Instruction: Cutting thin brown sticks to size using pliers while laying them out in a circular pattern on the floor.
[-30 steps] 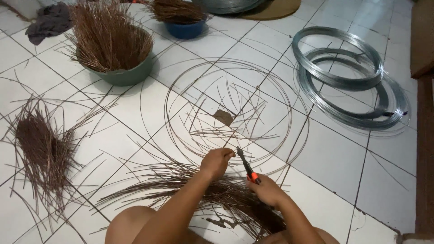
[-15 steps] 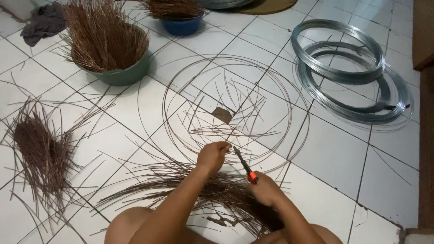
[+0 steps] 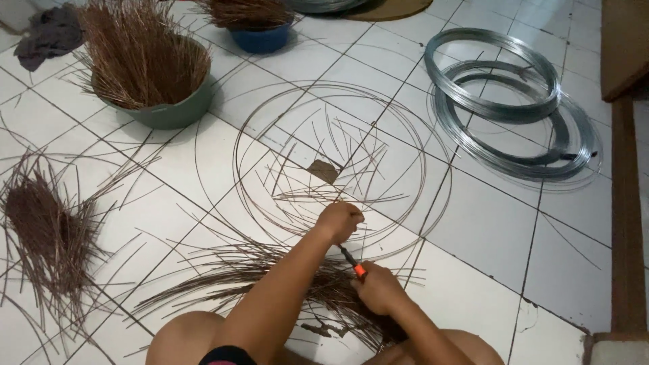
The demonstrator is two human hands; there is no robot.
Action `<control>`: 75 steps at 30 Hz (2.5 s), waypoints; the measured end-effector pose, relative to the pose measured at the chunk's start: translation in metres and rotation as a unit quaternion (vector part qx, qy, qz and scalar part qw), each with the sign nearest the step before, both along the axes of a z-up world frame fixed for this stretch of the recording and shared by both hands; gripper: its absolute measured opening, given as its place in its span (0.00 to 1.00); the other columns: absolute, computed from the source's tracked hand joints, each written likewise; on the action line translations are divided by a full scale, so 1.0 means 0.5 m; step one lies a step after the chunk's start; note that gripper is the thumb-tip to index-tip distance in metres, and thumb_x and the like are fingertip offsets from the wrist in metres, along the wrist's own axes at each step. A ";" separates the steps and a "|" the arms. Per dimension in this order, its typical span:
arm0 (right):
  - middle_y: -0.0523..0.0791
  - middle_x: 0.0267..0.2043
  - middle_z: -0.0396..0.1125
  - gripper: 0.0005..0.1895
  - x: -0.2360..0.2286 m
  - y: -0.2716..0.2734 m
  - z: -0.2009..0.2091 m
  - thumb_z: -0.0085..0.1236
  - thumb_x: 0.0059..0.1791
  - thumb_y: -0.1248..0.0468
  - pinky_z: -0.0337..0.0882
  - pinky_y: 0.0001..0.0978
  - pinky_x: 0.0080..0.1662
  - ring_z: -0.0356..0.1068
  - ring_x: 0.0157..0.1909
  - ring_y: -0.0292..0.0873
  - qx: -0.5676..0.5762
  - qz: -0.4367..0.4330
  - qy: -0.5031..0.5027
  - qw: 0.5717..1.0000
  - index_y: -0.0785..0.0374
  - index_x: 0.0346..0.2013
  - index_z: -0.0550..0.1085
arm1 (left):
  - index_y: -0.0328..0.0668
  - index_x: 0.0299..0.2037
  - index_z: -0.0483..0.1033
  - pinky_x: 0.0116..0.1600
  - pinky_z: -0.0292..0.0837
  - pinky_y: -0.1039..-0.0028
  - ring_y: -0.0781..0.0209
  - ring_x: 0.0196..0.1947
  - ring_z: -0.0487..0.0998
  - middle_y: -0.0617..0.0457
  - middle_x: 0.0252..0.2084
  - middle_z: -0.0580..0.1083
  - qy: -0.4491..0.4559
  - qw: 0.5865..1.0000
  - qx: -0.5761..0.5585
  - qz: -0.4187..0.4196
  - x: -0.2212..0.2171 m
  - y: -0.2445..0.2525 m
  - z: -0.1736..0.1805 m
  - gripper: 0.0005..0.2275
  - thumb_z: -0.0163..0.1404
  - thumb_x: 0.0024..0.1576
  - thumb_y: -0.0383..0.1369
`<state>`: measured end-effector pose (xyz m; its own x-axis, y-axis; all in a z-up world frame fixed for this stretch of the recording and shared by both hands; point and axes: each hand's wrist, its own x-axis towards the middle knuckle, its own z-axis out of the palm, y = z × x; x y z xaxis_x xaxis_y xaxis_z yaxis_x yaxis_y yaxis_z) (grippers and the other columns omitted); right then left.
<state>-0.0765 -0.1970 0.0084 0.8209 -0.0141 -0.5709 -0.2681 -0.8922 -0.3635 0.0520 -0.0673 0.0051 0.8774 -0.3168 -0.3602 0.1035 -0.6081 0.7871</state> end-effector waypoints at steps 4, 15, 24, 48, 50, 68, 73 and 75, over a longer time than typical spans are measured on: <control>0.44 0.40 0.74 0.11 -0.005 -0.008 -0.015 0.54 0.52 0.54 0.71 0.39 0.47 0.73 0.41 0.46 0.004 0.012 -0.006 1.000 0.55 0.42 0.73 | 0.43 0.49 0.83 0.51 0.75 0.68 0.56 0.45 0.80 0.53 0.47 0.81 -0.054 0.998 0.010 -0.008 -0.003 0.004 -0.050 0.14 0.49 0.60 0.39; 0.41 0.39 0.75 0.13 0.006 0.020 0.055 0.50 0.55 0.49 0.72 0.37 0.45 0.75 0.39 0.41 -0.072 0.009 0.031 0.997 0.52 0.43 0.76 | 0.44 0.53 0.81 0.54 0.74 0.68 0.56 0.48 0.80 0.54 0.51 0.81 -0.031 0.999 -0.010 0.017 -0.026 0.041 -0.018 0.15 0.45 0.63 0.38; 0.42 0.42 0.75 0.13 0.015 0.009 0.070 0.48 0.51 0.62 0.73 0.39 0.43 0.75 0.43 0.44 -0.130 -0.016 0.005 0.991 0.47 0.48 0.75 | 0.48 0.53 0.81 0.45 0.75 0.70 0.62 0.36 0.79 0.55 0.46 0.81 -0.020 0.998 -0.027 0.056 -0.030 0.025 -0.006 0.14 0.44 0.65 0.39; 0.42 0.35 0.73 0.18 0.053 -0.116 -0.041 0.51 0.52 0.44 0.68 0.33 0.45 0.73 0.41 0.43 0.047 -0.131 -0.046 0.989 0.53 0.42 0.76 | 0.45 0.58 0.77 0.65 0.70 0.69 0.58 0.60 0.76 0.56 0.60 0.76 -0.032 0.999 0.003 0.023 -0.055 0.123 0.043 0.18 0.41 0.64 0.42; 0.43 0.37 0.75 0.17 0.048 -0.097 0.001 0.52 0.53 0.47 0.69 0.35 0.46 0.74 0.42 0.43 0.093 -0.179 -0.035 0.979 0.55 0.42 0.77 | 0.47 0.57 0.78 0.64 0.71 0.68 0.59 0.57 0.78 0.56 0.59 0.77 -0.030 0.999 0.016 0.006 -0.083 0.143 0.046 0.17 0.41 0.65 0.41; 0.42 0.32 0.72 0.17 0.041 -0.056 0.043 0.52 0.53 0.47 0.66 0.30 0.43 0.73 0.38 0.39 0.082 -0.138 0.024 0.987 0.55 0.40 0.77 | 0.50 0.51 0.82 0.54 0.76 0.67 0.58 0.47 0.81 0.56 0.50 0.81 -0.097 0.994 0.055 0.022 -0.163 0.209 -0.046 0.13 0.46 0.62 0.37; 0.40 0.34 0.73 0.21 0.036 -0.057 0.021 0.47 0.53 0.41 0.67 0.31 0.43 0.72 0.38 0.39 0.014 -0.080 0.001 0.997 0.53 0.41 0.76 | 0.51 0.54 0.81 0.61 0.72 0.67 0.57 0.51 0.78 0.52 0.53 0.79 -0.120 0.991 0.055 0.026 -0.165 0.189 -0.042 0.14 0.45 0.64 0.39; 0.42 0.27 0.70 0.19 0.038 -0.049 0.042 0.54 0.52 0.45 0.65 0.30 0.38 0.68 0.31 0.39 0.061 -0.142 -0.010 0.988 0.57 0.36 0.78 | 0.42 0.47 0.83 0.47 0.76 0.62 0.49 0.38 0.81 0.46 0.42 0.82 -0.208 0.977 0.011 0.036 -0.158 0.192 -0.053 0.11 0.49 0.58 0.31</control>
